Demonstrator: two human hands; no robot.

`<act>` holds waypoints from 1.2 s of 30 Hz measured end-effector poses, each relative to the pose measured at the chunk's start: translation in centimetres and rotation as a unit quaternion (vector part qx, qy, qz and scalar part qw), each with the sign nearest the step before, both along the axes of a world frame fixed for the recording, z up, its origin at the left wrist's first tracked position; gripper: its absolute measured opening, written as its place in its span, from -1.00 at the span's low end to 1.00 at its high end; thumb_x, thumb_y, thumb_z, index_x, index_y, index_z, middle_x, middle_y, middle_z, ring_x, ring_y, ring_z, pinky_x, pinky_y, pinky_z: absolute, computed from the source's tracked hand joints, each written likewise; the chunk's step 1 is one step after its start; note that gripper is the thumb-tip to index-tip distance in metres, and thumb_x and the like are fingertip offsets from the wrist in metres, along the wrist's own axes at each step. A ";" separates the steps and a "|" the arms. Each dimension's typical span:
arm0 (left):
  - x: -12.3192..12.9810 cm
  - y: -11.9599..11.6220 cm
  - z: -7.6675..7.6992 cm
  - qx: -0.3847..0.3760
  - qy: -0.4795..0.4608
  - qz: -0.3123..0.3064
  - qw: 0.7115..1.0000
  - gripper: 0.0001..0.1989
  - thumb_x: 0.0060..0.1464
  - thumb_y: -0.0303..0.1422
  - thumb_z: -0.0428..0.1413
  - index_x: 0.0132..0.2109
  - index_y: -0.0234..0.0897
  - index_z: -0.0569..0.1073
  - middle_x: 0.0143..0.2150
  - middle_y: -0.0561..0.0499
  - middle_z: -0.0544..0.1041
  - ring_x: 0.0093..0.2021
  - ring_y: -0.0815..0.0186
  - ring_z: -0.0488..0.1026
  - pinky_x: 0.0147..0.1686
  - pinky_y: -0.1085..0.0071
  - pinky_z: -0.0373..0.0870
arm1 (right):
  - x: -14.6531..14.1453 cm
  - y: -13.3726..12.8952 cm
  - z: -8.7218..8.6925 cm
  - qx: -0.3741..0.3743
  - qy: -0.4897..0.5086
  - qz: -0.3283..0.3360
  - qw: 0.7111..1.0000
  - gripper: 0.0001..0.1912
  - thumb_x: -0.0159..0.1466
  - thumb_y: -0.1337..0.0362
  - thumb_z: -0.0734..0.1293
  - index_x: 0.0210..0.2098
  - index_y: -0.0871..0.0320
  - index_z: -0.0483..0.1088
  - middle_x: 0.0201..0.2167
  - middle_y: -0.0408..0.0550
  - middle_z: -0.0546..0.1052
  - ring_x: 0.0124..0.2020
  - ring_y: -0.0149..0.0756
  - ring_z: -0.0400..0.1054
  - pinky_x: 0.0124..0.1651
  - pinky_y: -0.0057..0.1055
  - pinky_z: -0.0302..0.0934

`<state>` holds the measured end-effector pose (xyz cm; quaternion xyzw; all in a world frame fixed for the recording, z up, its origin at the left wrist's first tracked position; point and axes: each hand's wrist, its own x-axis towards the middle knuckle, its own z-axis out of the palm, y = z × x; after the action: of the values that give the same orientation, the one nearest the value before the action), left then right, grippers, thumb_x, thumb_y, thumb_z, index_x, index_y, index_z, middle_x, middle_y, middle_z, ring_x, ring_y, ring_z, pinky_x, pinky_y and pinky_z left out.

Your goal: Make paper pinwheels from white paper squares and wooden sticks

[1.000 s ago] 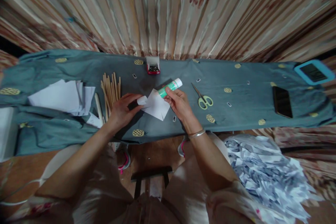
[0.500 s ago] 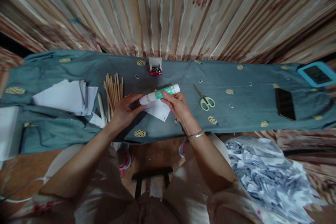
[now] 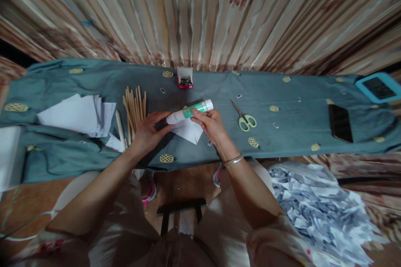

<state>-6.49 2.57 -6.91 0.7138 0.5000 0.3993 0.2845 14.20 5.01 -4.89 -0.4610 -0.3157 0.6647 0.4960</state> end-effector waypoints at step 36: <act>-1.6 2.7 0.5 0.053 0.155 0.101 0.981 -0.74 0.16 -0.26 0.16 -0.06 -0.28 0.54 -0.20 -0.06 0.59 -0.22 0.20 0.53 -0.15 0.29 0.45 | 0.2 0.9 -0.7 0.093 -0.128 -0.011 0.987 -0.51 -0.07 -0.09 0.56 -0.31 0.10 0.50 -0.45 -0.14 0.62 -0.44 -0.39 0.50 -0.29 -0.42 0.42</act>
<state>-8.08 5.29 -6.39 0.7267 0.5860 0.3365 0.1238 14.41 5.88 -5.56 -0.4973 -0.4323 0.5624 0.4995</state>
